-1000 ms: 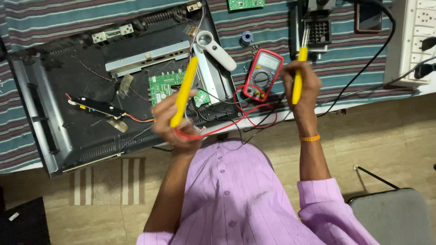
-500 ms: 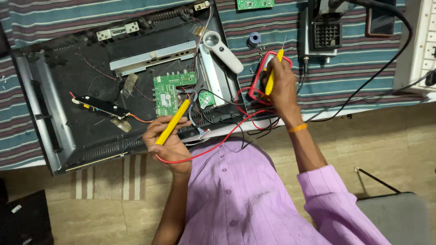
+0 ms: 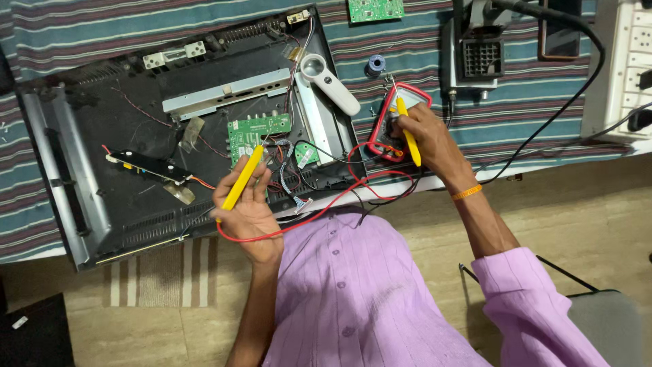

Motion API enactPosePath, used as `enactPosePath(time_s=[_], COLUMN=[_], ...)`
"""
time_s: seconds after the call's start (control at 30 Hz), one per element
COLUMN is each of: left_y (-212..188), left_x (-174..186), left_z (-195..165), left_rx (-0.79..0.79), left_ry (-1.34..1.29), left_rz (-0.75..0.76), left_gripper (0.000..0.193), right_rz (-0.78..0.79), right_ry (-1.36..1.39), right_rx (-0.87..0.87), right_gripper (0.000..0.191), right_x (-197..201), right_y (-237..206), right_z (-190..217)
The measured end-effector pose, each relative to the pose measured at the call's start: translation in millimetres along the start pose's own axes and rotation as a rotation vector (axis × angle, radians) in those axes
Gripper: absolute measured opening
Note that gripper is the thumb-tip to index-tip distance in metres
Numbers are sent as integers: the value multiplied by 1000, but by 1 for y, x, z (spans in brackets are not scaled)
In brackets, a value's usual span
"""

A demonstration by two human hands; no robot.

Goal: The person uses a soldering iron to work on a green circuit board inside a disassembled television chassis, then uses a multimeter with yellow probes to test electrical continuity across various points on the board and its wiring.

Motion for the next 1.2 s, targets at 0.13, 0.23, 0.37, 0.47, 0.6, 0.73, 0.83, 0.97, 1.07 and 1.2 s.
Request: enactPosePath(time_s=[0.13,0.23,0.37,0.47,0.6,0.73,0.83,0.97,1.07,1.2], left_y=[-5,-7,-11,-12,-17,-20,-17,-22,-31,-47], left_x=[2,4,7,10,10,9,15,27,32,36], left_z=[0,-4,-12,-11,-9,-9,-14,-25,-35,-41], left_rx=[19,14,-3,16,39,17,-9,-69,-198,-270], left_ry=[189,167,183,208,238,292,520,668,882,1081], left_rz=[-26,-23,-5,-14,-18,-54,-59,-71,-56,-4], left_gripper=[37,31,30,29,28,28,33,28,24,19], right_rz=[-127,-303,-360,-146,-19,-29,-190,-432,-406,-270], right_ry=[134,503,869,407,97,162,395,769,621,359], right_rx=[-35,-162,-342,-146,-131,-163,-238,-209,-188,-53], right_gripper=[15,15,12,17,21,18,23,50,37,21], right_x=[3,16,23,19,9,17,33,49,47,21], right_y=[-3,-5,-13,-10,-6,-1,-4,-18,-30,-34], right_z=[1,-13,-30,-10,-4,-1,9,38,66,99])
Point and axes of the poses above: each hand's wrist, its own y-axis towards the middle knuckle, its own x-axis out of the back of the hand, z = x × y, the point moved 6 cm from there along y, towards the middle knuckle, and after that the axes turned 7 degrees about -x, right-handed, at the moved point
